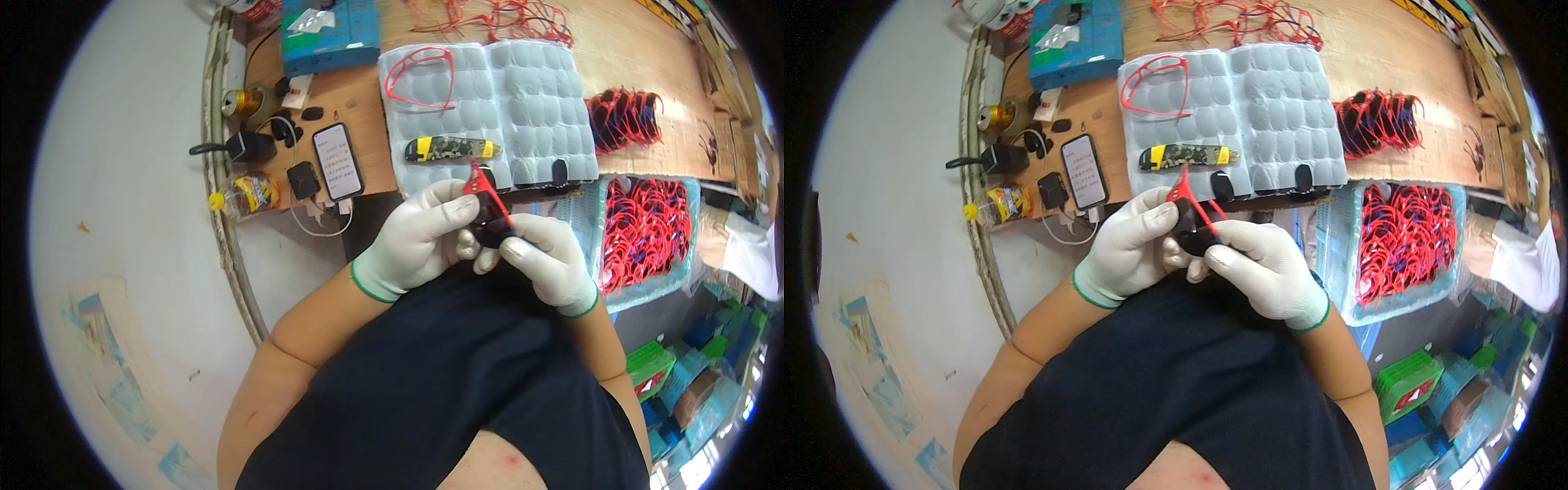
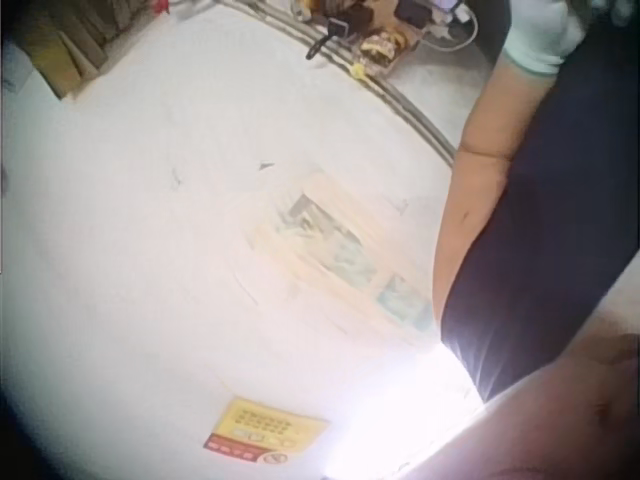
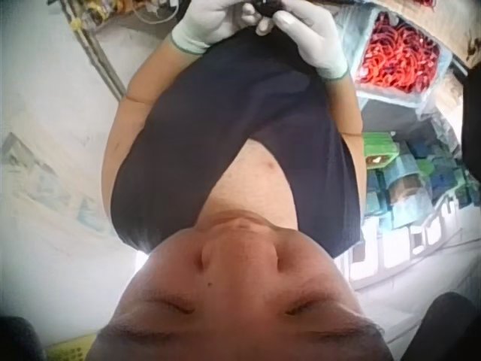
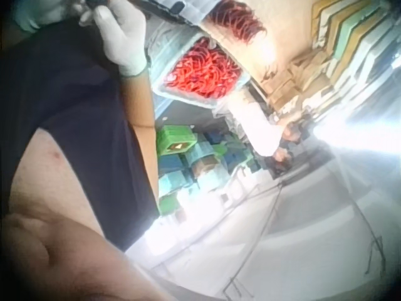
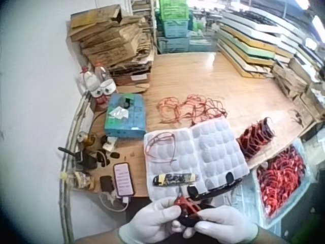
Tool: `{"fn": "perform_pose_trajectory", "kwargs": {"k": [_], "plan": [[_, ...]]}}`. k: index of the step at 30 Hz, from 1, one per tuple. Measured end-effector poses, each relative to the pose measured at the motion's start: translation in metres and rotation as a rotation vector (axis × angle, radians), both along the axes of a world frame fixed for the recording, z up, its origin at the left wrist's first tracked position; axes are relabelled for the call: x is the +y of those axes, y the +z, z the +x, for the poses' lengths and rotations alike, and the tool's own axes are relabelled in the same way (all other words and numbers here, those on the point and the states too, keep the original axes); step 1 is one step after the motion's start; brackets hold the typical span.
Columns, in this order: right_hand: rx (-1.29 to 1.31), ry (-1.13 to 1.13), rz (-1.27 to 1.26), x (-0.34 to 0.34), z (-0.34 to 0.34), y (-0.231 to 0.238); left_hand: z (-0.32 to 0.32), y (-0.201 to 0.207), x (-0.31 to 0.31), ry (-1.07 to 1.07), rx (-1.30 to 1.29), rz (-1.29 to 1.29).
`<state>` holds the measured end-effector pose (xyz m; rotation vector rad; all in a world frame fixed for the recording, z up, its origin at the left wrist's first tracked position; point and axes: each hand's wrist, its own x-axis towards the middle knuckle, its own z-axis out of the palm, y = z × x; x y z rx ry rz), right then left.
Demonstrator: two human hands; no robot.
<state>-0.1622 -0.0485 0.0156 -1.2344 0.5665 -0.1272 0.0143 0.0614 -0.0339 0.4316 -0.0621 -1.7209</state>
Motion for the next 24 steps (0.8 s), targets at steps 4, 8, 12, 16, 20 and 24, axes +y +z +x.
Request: {"fn": "perform_pose_trajectory", "kwargs": {"k": [4, 8, 12, 16, 20, 24], "plan": [[0.022, -0.075, -0.216, 0.012, 0.002, -0.005, 0.002, 0.002, 0.001, 0.013, -0.105, 0.129], [0.076, -0.090, -0.656, 0.018, 0.003, 0.002, 0.004, -0.005, -0.002, -0.032, -0.157, 0.107], [0.058, -0.114, -0.872, 0.023, -0.003, -0.002, 0.000, -0.002, -0.002, -0.101, -0.281, 0.177], [0.081, -0.092, -1.061, 0.019, -0.003, 0.001, -0.003, 0.009, -0.008, -0.119, -0.458, 0.201], [0.129, -0.117, -0.895, 0.022, 0.001, -0.001, 0.003, 0.018, -0.009, -0.146, -0.699, 0.257], [0.222, -0.063, -0.670, 0.017, -0.002, 0.002, 0.001, 0.023, 0.002, -0.139, -0.902, 0.164]]}}
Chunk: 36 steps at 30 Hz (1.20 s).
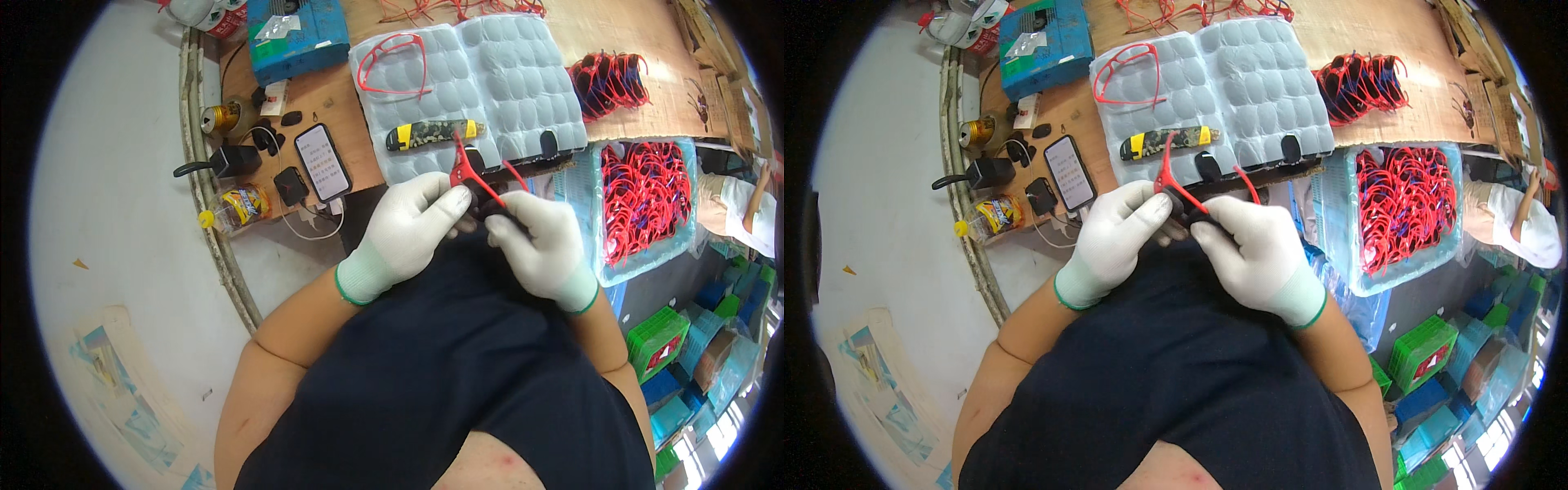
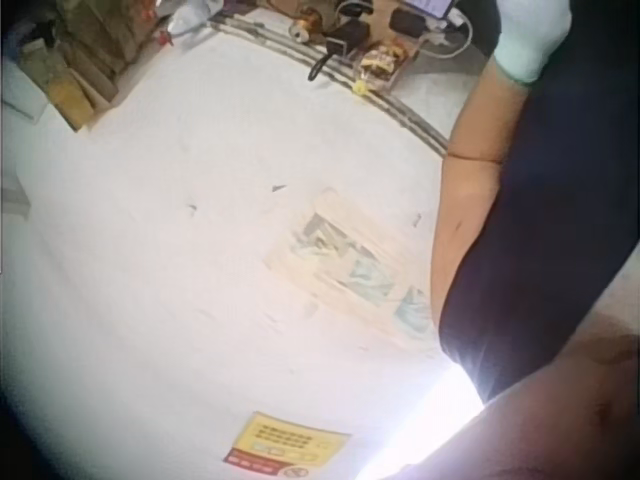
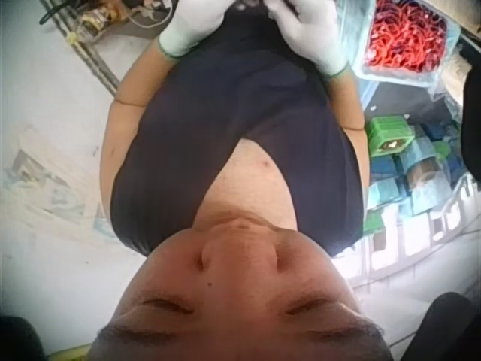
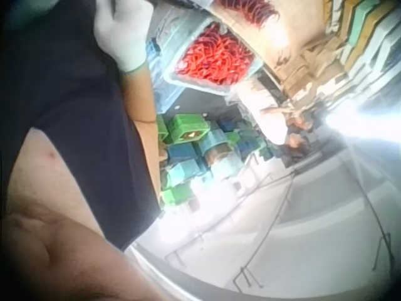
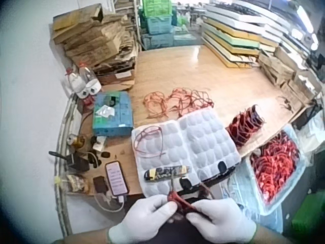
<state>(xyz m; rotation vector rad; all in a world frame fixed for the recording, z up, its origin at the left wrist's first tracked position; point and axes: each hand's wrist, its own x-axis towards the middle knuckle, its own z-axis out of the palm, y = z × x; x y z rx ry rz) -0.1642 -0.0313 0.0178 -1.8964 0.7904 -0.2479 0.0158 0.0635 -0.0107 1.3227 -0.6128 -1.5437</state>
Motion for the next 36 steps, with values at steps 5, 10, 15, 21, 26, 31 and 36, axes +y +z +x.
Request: {"fn": "perform_pose_trajectory", "kwargs": {"k": [5, 10, 15, 21, 26, 31, 36], "plan": [[-0.042, -0.142, 0.378, -0.006, 0.004, 0.010, -0.001, 0.005, 0.001, 0.000, -0.019, -0.069], [-0.063, -0.253, 0.423, 0.003, 0.018, 0.017, 0.001, 0.014, -0.006, -0.007, -0.046, -0.029], [-0.077, -0.181, 0.112, 0.007, 0.021, 0.031, 0.006, 0.028, -0.004, -0.038, -0.042, -0.037], [-0.118, -0.095, -0.104, 0.006, 0.022, 0.027, 0.008, 0.019, 0.001, -0.002, 0.043, -0.088], [-0.138, -0.052, -0.053, 0.001, 0.016, 0.019, 0.012, 0.008, 0.004, 0.114, 0.254, -0.086], [-0.100, -0.068, -0.130, -0.008, 0.015, 0.024, 0.010, 0.008, -0.005, 0.031, -0.037, -0.115], [-0.144, -0.080, -0.197, -0.026, -0.001, 0.018, -0.002, -0.006, -0.028, -0.006, 0.053, -0.192]]}}
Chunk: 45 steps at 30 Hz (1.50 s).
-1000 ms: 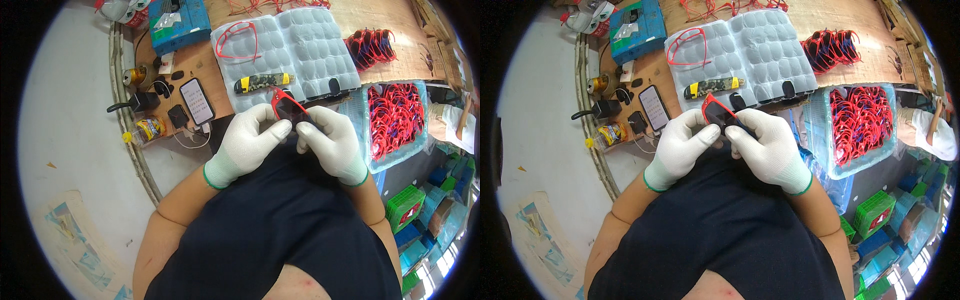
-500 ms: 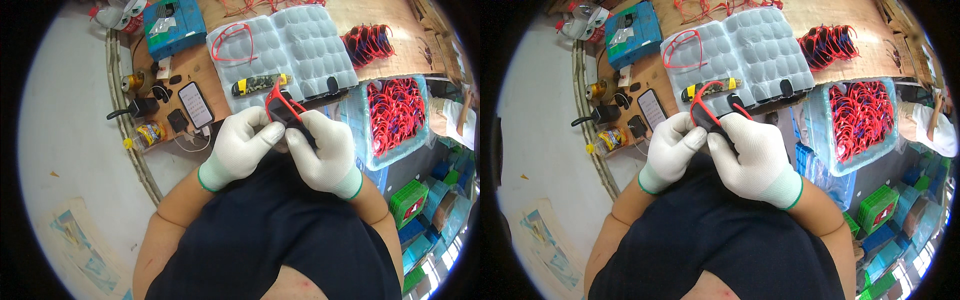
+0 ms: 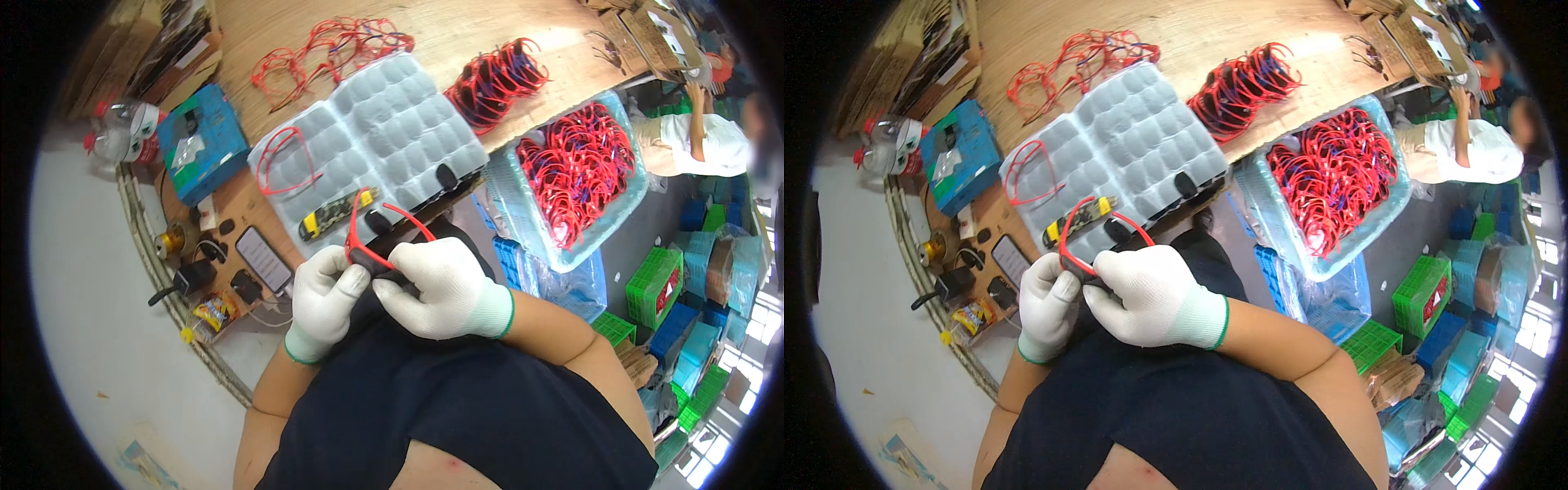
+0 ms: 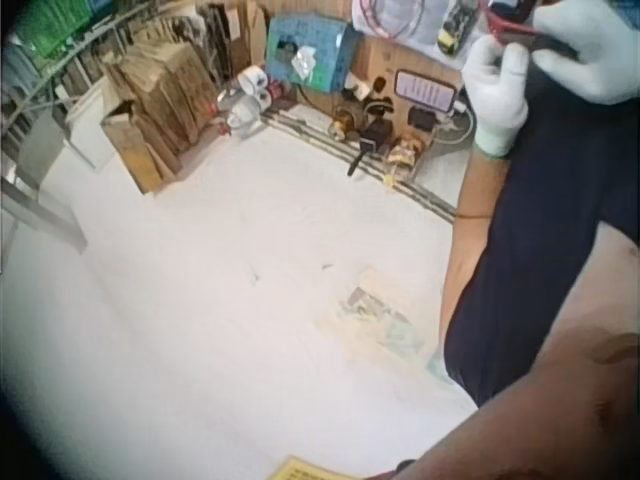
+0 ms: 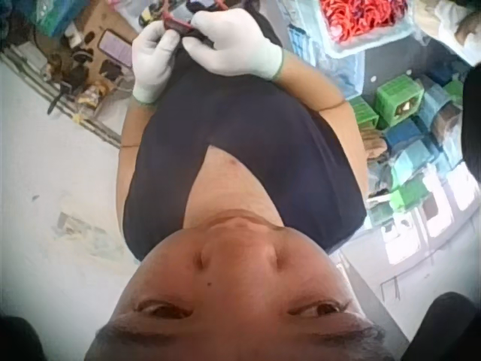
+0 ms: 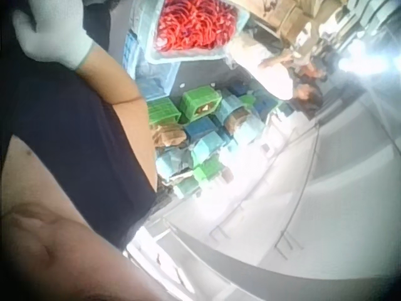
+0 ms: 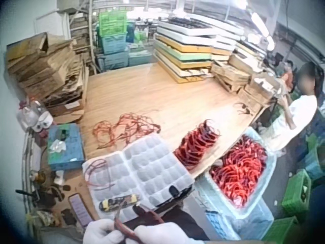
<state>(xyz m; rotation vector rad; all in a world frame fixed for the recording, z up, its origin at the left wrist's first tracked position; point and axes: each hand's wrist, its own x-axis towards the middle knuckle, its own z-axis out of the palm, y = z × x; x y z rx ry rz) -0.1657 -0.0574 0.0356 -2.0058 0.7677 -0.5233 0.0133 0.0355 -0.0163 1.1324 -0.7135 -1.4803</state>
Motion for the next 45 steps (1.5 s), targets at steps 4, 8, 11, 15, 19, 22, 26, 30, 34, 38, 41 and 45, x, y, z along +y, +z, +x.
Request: {"fn": "perform_pose_trajectory", "kwargs": {"k": [4, 8, 11, 15, 19, 22, 26, 30, 34, 38, 41, 45], "plan": [[0.013, 0.020, 0.009, -0.029, -0.026, -0.014, -0.021, -0.001, -0.034, -0.093, -0.014, 0.005], [-0.013, 0.017, -0.009, -0.083, -0.060, -0.040, -0.021, -0.023, -0.075, -0.024, -0.356, 0.119], [0.102, -0.193, -0.384, -0.182, -0.105, -0.079, 0.060, -0.073, -0.119, 0.496, -0.569, 0.286], [0.518, -0.679, -0.618, -0.371, -0.192, -0.174, 0.131, -0.108, -0.133, 0.529, -0.791, 0.675], [0.693, -0.539, -0.237, -0.443, -0.218, -0.219, 0.155, -0.132, -0.114, 0.491, -0.779, 0.851], [0.610, -0.428, -0.224, -0.446, -0.225, -0.232, 0.138, -0.106, -0.125, 0.532, -0.762, 0.829], [0.601, -0.379, -0.205, -0.450, -0.227, -0.219, 0.094, -0.056, -0.130, 0.733, -0.763, 0.550], [0.689, -0.460, -0.170, -0.439, -0.225, -0.189, 0.063, -0.012, -0.113, 0.726, -0.760, 0.340], [0.444, -0.573, -0.382, -0.372, -0.204, -0.155, 0.036, 0.013, -0.065, 0.571, -0.803, 0.180], [0.155, -0.428, -0.357, -0.229, -0.139, -0.120, -0.004, 0.018, -0.017, 0.506, -0.725, 0.172], [0.357, -0.136, -0.329, -0.152, -0.085, -0.124, -0.004, 0.013, 0.003, 0.473, -0.571, 0.162], [0.738, -0.121, -0.355, -0.115, -0.046, -0.132, -0.008, 0.004, 0.022, 0.366, -0.424, 0.105]]}}
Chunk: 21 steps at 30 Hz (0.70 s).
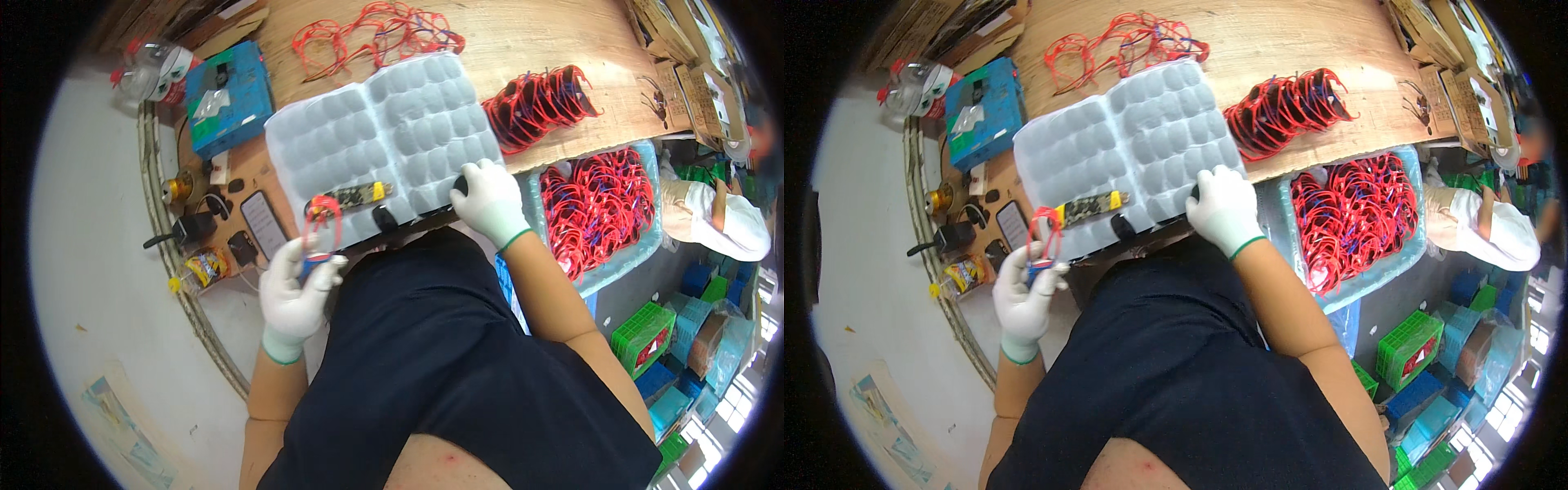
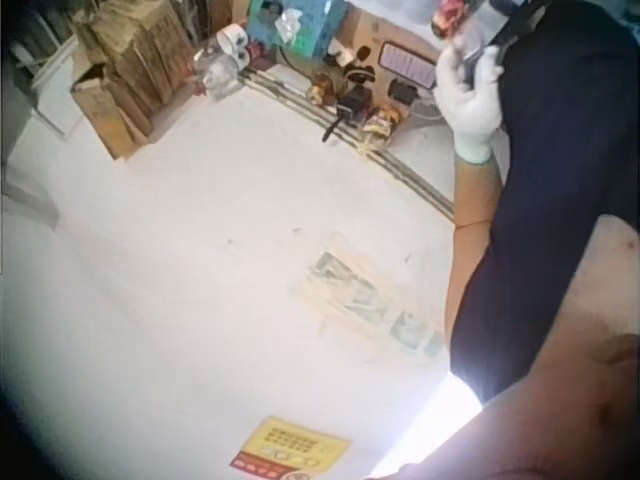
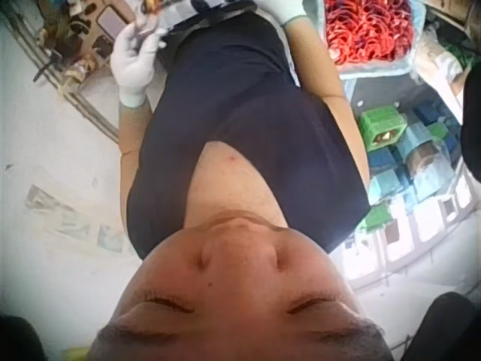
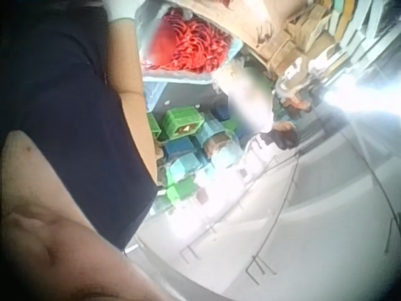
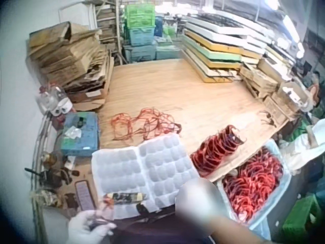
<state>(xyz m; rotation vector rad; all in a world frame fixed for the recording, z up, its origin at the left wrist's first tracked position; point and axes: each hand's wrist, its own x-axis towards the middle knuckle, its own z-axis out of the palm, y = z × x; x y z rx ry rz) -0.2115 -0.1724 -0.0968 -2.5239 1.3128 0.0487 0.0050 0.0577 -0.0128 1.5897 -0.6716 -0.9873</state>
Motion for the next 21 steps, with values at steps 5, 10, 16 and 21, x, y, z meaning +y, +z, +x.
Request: {"fn": "perform_pose_trajectory", "kwargs": {"k": [5, 10, 16, 21], "plan": [[0.000, 0.026, -0.099, 0.001, 0.008, -0.020, -0.005, -0.008, 0.030, -0.210, 0.014, -0.062], [-0.169, 0.096, -0.021, 0.000, 0.002, -0.024, 0.002, 0.004, 0.035, -0.369, -0.127, -0.099], [-0.521, 0.017, 0.281, 0.052, 0.022, 0.037, 0.005, -0.007, 0.041, -0.368, 0.034, -0.106], [-0.931, -0.302, 1.036, 0.115, 0.041, 0.090, -0.001, -0.009, 0.025, -0.364, -0.062, -0.081]]}}
